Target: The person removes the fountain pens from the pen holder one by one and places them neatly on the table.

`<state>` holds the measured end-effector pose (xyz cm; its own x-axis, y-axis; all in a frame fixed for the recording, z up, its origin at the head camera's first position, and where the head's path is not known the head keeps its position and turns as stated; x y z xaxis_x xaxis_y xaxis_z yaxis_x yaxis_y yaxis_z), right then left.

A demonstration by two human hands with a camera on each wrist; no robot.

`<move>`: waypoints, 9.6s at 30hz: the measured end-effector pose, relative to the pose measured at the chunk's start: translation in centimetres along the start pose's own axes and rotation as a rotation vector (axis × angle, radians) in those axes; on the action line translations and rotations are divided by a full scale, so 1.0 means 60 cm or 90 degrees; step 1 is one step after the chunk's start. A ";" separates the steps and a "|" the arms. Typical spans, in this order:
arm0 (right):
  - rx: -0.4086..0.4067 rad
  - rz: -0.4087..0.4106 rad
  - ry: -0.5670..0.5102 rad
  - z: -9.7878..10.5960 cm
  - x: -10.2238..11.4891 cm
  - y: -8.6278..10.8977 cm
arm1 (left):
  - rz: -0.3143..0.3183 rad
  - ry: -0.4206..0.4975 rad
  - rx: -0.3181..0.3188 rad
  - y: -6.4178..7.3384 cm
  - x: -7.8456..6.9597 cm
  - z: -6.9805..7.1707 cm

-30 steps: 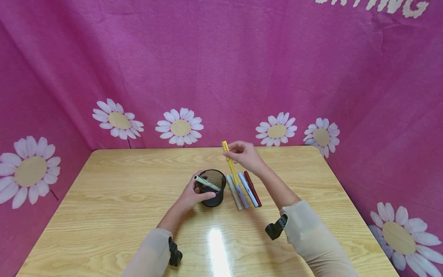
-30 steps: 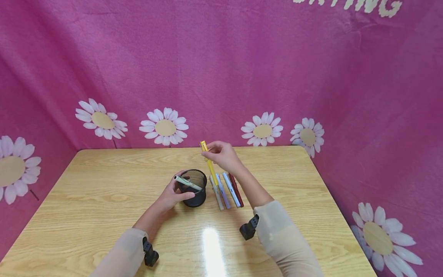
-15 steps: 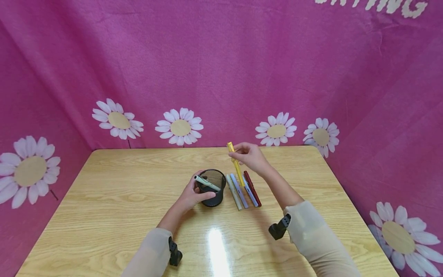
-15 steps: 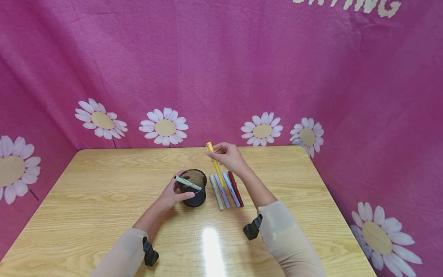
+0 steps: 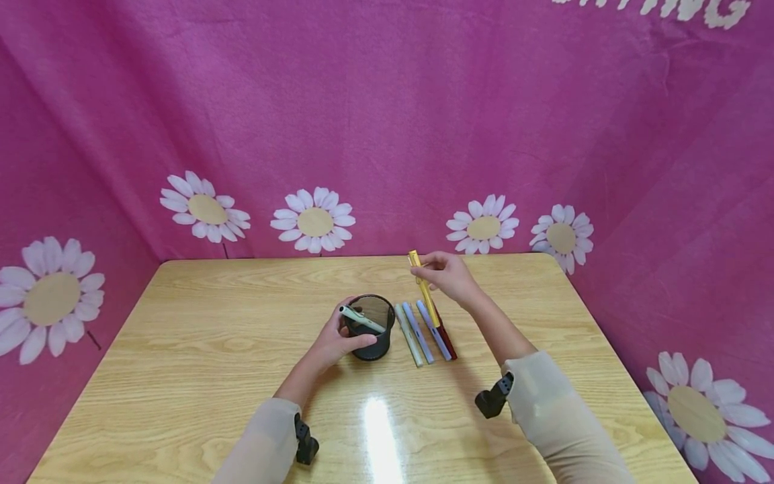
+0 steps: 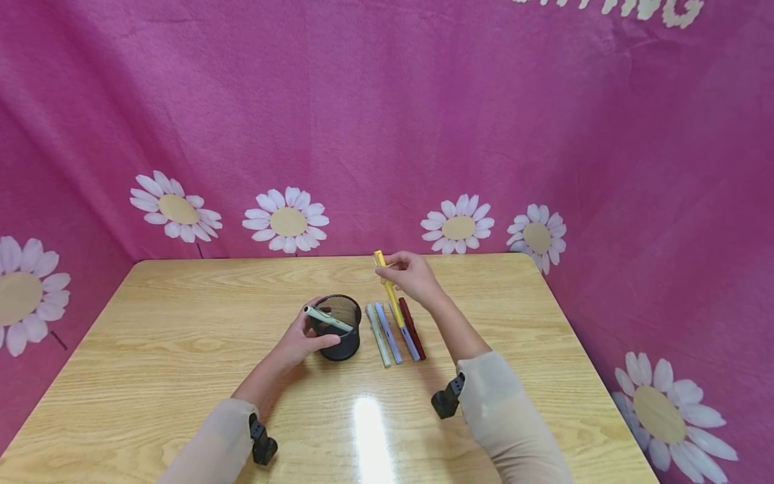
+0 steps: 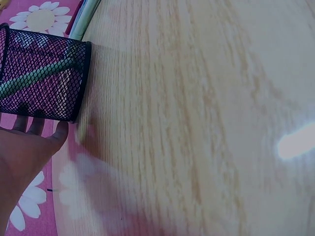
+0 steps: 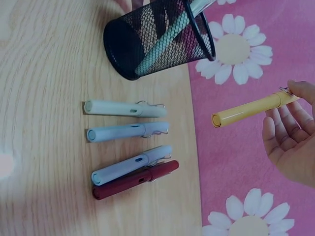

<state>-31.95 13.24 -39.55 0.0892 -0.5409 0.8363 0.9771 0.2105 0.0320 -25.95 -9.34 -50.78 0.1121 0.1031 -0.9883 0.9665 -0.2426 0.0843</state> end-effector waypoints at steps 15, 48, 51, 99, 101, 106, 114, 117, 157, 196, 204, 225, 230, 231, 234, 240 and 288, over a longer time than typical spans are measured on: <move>-0.014 -0.032 0.020 0.012 -0.043 0.003 | -0.001 -0.024 -0.011 0.001 -0.001 0.003; -0.035 -0.084 0.035 0.030 -0.114 0.015 | 0.019 -0.015 0.013 0.019 -0.034 -0.007; -0.039 -0.093 0.031 0.032 -0.119 0.016 | 0.014 -0.015 0.007 0.008 -0.017 -0.001; -0.069 -0.195 0.032 0.031 -0.215 0.025 | 0.000 -0.015 -0.007 0.003 0.001 0.003; -0.068 -0.196 0.033 0.029 -0.218 0.025 | 0.002 -0.017 -0.010 0.004 0.002 0.003; -0.072 -0.198 0.024 0.024 -0.222 0.025 | -0.001 -0.015 -0.010 0.005 0.001 0.003; -0.092 -0.204 -0.004 0.016 -0.226 0.024 | 0.009 -0.015 -0.014 0.005 0.001 0.003; -0.101 -0.211 -0.006 0.013 -0.232 0.023 | 0.016 -0.019 -0.015 0.005 0.001 0.003; -0.219 -0.257 0.040 -0.032 -0.247 0.016 | 0.048 -0.021 -0.025 0.004 0.003 0.003; -0.208 -0.292 0.176 -0.049 -0.244 0.011 | 0.046 -0.019 -0.028 0.004 0.005 0.002; -0.205 -0.297 0.171 -0.049 -0.244 0.009 | 0.050 -0.028 -0.030 0.003 0.004 0.002; -0.194 -0.301 0.180 -0.045 -0.241 0.010 | 0.032 -0.033 -0.026 0.005 0.001 0.000; -0.193 -0.284 0.188 -0.045 -0.242 0.009 | 0.016 -0.034 -0.023 0.006 0.001 0.000; -0.191 -0.283 0.186 -0.045 -0.242 0.010 | 0.019 -0.032 -0.024 0.006 0.002 0.000; -0.188 -0.278 0.182 -0.044 -0.241 0.011 | 0.027 -0.030 -0.027 0.006 0.005 0.001; -0.180 -0.268 0.150 -0.041 -0.238 0.016 | 0.028 -0.021 -0.026 0.004 0.008 0.003; -0.136 -0.063 0.084 -0.007 -0.145 0.023 | 0.027 -0.032 -0.027 0.006 0.003 0.002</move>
<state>-31.33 17.90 -46.98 0.0027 -0.6544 0.7561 0.9997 -0.0173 -0.0185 -25.61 -9.52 -50.96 0.1428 0.0448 -0.9887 0.9700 -0.2051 0.1308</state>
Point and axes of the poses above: each hand's wrist, its own y-axis away from the middle knuckle, its own z-axis out of the back of the hand, x = y × z, the point moved 4 cm from there along -y, towards the middle knuckle, and after that the axes turned 10 degrees about y, right-handed, at the moved point
